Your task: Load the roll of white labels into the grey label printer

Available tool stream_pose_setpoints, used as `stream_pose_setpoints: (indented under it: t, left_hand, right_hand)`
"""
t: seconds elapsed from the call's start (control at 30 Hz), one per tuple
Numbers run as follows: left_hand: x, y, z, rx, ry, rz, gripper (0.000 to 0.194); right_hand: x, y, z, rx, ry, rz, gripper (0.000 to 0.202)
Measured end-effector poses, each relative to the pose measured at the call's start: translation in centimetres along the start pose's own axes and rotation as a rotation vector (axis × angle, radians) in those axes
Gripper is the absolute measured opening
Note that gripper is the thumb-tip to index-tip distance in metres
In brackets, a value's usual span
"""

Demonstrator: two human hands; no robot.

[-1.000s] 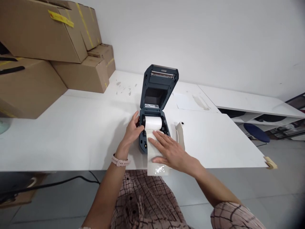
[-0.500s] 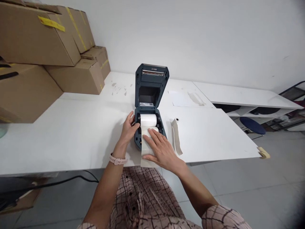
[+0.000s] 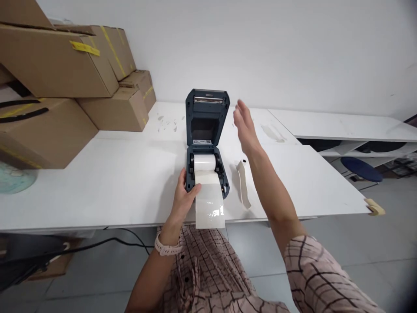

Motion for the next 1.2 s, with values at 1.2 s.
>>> stream_pose_setpoints:
  t: [1.2]
  left_hand:
    - [-2.6,0.1,0.9,-0.233,-0.091,0.057,0.082]
  right_hand:
    - [2.5,-2.1,-1.9,0.151,0.039,0.013,0.080]
Point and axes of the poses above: each hand's wrist, its own z-axis towards the middle knuckle, its own y-axis out of the back of the hand, x = y × z, the point moved 10 cm from there along z, towards the middle knuckle, and after that the axes turned 3 degrees about -y, right-handed, at the moved point
